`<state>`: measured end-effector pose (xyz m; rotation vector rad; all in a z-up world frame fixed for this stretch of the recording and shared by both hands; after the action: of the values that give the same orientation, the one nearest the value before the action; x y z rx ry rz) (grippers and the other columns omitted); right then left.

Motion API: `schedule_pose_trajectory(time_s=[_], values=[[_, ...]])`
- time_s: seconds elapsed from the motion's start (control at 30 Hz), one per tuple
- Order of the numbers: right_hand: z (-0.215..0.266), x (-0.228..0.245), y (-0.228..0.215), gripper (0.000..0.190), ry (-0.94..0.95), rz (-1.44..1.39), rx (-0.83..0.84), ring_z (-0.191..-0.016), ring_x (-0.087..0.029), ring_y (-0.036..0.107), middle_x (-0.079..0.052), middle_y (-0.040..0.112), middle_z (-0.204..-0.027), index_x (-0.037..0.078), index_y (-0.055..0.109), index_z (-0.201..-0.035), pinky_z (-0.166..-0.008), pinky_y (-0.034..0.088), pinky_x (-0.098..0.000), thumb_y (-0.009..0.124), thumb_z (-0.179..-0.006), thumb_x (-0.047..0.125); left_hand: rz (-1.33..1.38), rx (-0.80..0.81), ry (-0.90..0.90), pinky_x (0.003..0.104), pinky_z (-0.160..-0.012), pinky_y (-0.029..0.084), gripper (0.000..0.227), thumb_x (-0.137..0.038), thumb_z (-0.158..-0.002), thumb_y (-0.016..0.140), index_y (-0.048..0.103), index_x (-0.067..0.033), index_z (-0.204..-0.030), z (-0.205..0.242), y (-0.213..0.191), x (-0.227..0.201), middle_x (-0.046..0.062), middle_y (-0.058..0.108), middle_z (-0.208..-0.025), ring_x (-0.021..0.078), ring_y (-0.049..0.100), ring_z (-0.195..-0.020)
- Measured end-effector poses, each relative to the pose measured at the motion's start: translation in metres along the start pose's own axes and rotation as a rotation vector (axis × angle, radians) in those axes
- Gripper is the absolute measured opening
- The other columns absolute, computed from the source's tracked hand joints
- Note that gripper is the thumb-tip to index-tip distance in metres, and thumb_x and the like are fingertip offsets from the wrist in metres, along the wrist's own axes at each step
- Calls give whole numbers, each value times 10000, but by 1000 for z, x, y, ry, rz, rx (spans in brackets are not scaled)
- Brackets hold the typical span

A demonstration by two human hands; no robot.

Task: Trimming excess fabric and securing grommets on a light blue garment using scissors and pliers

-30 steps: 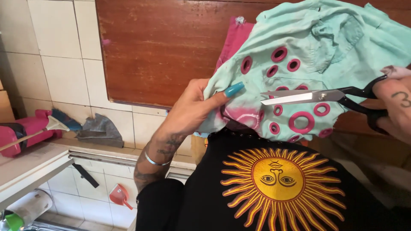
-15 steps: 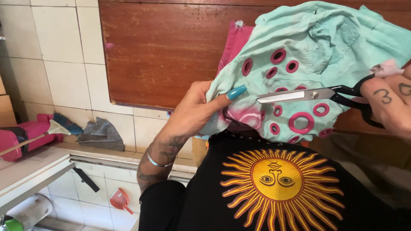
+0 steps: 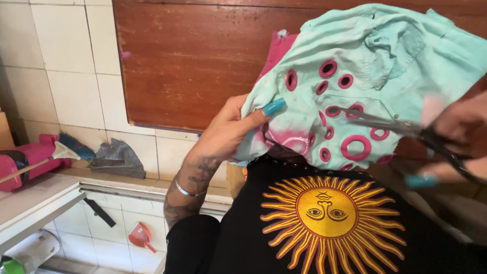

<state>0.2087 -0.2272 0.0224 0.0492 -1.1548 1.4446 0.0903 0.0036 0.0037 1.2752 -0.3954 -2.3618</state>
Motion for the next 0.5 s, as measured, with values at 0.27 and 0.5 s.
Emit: schedule_pose_trajectory(time_s=[0.27,0.5], values=[[12,-42,107,336,312,-769,667,-459,-212,551,-146,605,-494,-127,680,-654,-449,391,-291,896,-454,33,-35,24,-4,136,-509,375,158,-247,-807,595,576,-90,-813,-6,-5,10,-88,521,-686,-2,464,-598],[12,-17,110,360,285,-775,723,-427,-150,403,-101,527,-451,-65,564,-557,-398,270,-265,904,-543,54,-5,18,-16,139,-484,353,151,-231,-800,602,555,-103,-734,-5,-2,9,-97,497,-654,-4,443,-577]])
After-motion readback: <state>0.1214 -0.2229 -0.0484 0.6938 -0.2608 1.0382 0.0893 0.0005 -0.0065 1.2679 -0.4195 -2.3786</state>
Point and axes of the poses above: each hand's wrist, its own z-axis away from the middle knuckle, its own y-axis out of the palm, x = y × z, the point moved 10 cm from there along -z, towards the middle knuckle
